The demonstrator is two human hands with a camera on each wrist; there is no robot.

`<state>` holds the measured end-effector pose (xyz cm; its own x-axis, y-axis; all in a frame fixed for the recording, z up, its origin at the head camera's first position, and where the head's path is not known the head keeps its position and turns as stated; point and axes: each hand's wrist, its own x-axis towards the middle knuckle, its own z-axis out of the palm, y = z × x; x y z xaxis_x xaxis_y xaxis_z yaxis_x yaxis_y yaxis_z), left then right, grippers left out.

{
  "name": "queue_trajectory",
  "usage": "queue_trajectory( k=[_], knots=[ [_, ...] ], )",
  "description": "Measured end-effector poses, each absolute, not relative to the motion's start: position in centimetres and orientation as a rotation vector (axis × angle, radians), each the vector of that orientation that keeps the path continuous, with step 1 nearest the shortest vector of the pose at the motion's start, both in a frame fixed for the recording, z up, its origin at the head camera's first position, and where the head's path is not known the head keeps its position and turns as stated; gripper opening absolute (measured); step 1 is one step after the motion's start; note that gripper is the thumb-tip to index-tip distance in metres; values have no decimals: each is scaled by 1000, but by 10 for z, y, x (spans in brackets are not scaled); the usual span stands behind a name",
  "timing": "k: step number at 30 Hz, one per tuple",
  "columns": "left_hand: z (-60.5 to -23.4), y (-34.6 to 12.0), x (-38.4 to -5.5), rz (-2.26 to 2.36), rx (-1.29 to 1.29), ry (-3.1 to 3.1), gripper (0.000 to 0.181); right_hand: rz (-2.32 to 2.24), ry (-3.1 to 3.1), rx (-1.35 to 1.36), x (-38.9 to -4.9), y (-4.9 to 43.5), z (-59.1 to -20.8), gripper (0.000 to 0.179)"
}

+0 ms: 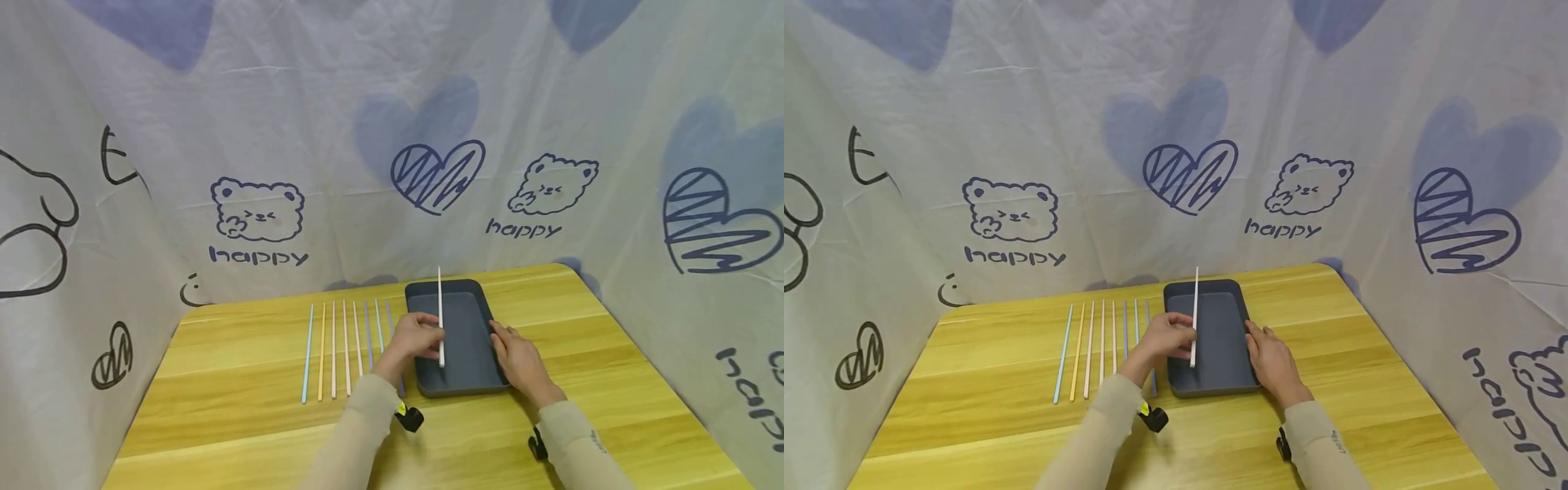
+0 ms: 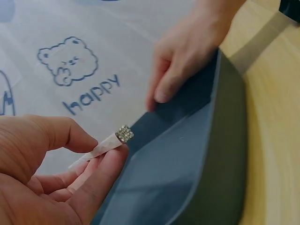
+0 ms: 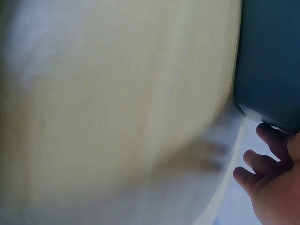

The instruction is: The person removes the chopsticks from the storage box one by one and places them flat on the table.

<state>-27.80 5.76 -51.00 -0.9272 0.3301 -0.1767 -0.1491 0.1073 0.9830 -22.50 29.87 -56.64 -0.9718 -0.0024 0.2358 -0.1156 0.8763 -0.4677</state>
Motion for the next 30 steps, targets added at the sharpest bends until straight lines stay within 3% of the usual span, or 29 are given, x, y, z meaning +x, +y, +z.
queue_trajectory(
  k=[7, 30],
  knots=[
    [-506, 29, -281, 1904, 195, 1979, 58, 722, -2813, 96, -225, 298, -566, 47],
    [-512, -62, -280, 1959, 84, 2076, 59, 725, -2795, 87, -224, 295, -564, 46]
  ],
)
